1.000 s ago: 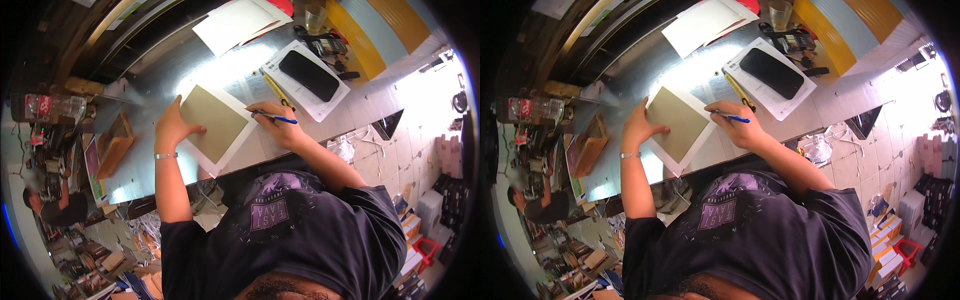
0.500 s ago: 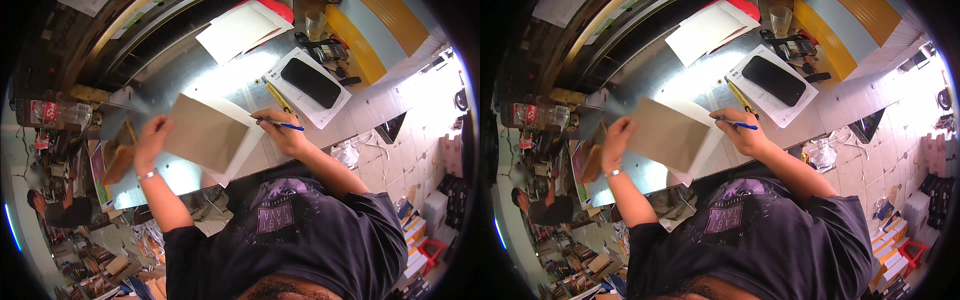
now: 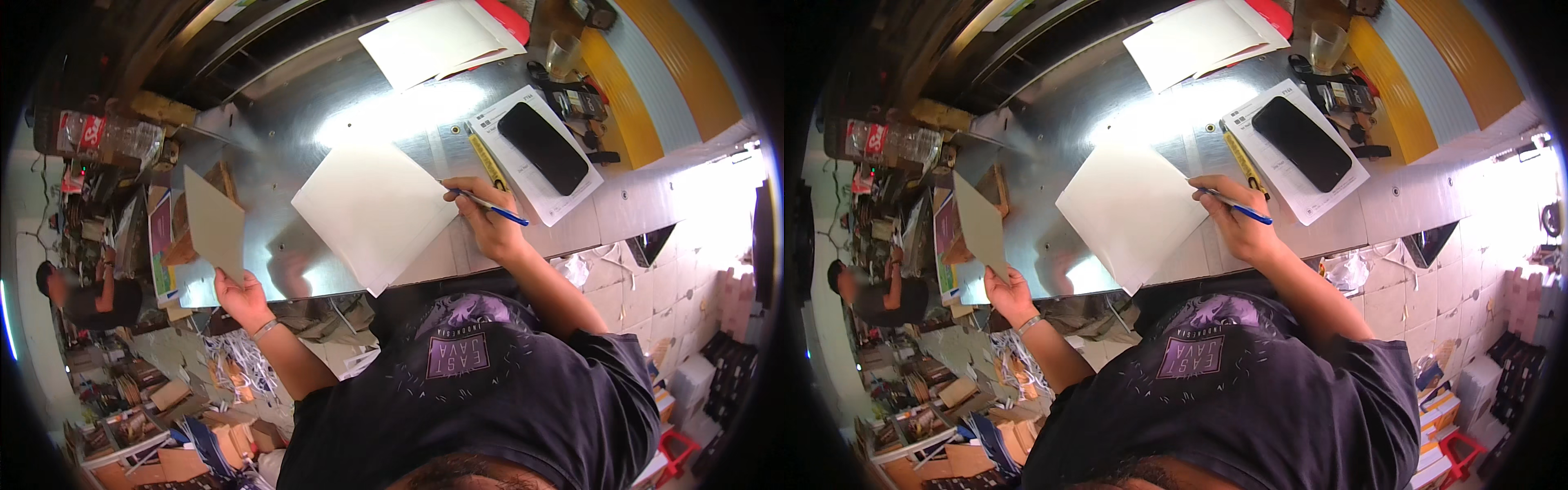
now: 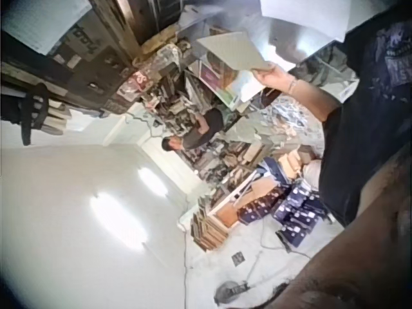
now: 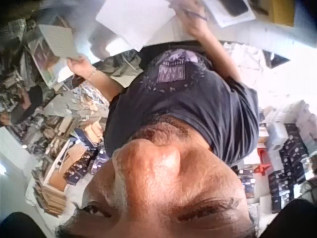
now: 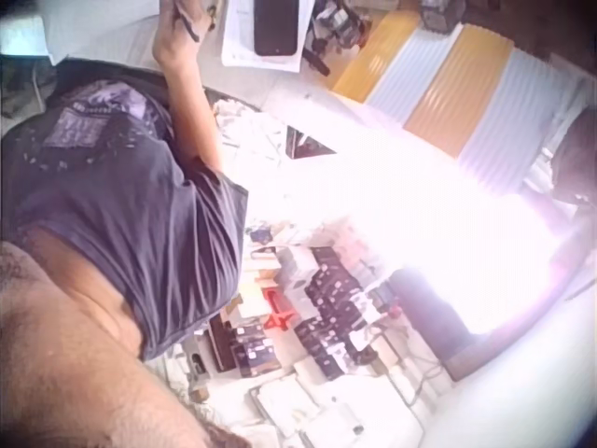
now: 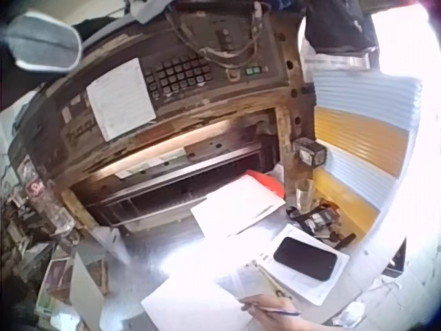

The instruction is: The person positions a piece of cardstock over a sheet of paper, traces its outline with a pen, and cuts along the marks using a utility knife and a straight edge.

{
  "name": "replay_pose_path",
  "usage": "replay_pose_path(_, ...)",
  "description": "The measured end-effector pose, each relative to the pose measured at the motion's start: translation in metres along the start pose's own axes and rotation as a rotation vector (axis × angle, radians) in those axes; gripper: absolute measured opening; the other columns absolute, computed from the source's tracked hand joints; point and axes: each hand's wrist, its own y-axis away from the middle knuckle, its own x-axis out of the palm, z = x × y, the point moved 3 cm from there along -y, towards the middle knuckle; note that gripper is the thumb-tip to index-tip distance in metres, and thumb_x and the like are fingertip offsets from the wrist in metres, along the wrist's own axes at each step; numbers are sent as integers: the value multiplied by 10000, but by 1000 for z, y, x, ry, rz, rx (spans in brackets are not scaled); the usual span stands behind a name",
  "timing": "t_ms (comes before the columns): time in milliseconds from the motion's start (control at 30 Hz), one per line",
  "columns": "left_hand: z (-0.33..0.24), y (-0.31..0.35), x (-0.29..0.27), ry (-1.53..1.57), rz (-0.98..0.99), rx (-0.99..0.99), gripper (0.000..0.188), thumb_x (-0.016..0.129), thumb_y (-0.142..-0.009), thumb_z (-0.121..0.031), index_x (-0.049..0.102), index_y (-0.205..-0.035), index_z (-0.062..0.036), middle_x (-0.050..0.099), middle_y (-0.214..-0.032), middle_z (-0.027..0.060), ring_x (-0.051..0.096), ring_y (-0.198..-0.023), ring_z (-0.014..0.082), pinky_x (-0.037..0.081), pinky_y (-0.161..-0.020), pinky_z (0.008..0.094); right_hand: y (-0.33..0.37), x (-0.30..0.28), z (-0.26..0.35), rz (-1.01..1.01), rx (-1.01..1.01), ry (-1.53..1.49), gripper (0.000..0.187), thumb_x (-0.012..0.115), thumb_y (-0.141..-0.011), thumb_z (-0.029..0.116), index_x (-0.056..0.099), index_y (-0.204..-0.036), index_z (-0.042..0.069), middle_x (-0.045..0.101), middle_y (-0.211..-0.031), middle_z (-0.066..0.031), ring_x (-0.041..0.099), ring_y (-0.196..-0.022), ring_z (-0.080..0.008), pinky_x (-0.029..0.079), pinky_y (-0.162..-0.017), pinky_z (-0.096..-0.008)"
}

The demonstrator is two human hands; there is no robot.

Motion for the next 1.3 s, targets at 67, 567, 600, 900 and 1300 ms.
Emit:
replay_pose_path(67,18,13,-4,12,-88,64,175,578,-1082,-133,666,-1153,1,774,-1070,123,756,-928,211,649,-819,342,0,-2,3,18,3,44,247,626,-1064,45,710,-1295,26,792,-1046,-152,766,-941,-215,575,-831,-317)
replay_pose_path(567,76,26,19,-289,-331,364,526,613,-1017,-164,495,-1521,-71,617,-1447,81,605,-1333,253,519,-1086,441,7,8,8,73,-68,324,356,694,-946,-12,718,-1301,10,772,-1087,-124,718,-938,-194,551,-864,-307)
replay_pose_path(600,76,28,22,-278,-334,382,517,613,-1023,-157,502,-1522,-78,632,-1434,76,613,-1326,246,518,-1090,440,7,9,7,79,-66,339,358,696,-944,-11,718,-1301,12,772,-1087,-123,712,-929,-188,551,-859,-307)
replay_pose_path(900,77,34,19,-254,-352,431,619,583,-1007,-105,377,-1589,-71,612,-1442,108,606,-1327,251,522,-1069,439,4,20,11,119,-128,498,391,745,-888,-20,721,-1278,8,767,-1104,-126,700,-931,-235,552,-858,-356)
replay_pose_path(1300,75,32,7,-276,-325,432,635,582,-992,-87,336,-1575,-39,633,-1359,147,652,-1197,212,563,-957,344,-3,26,21,163,-366,740,423,752,-863,3,702,-1283,-14,746,-1189,-177,680,-1095,-357,499,-1014,-435)
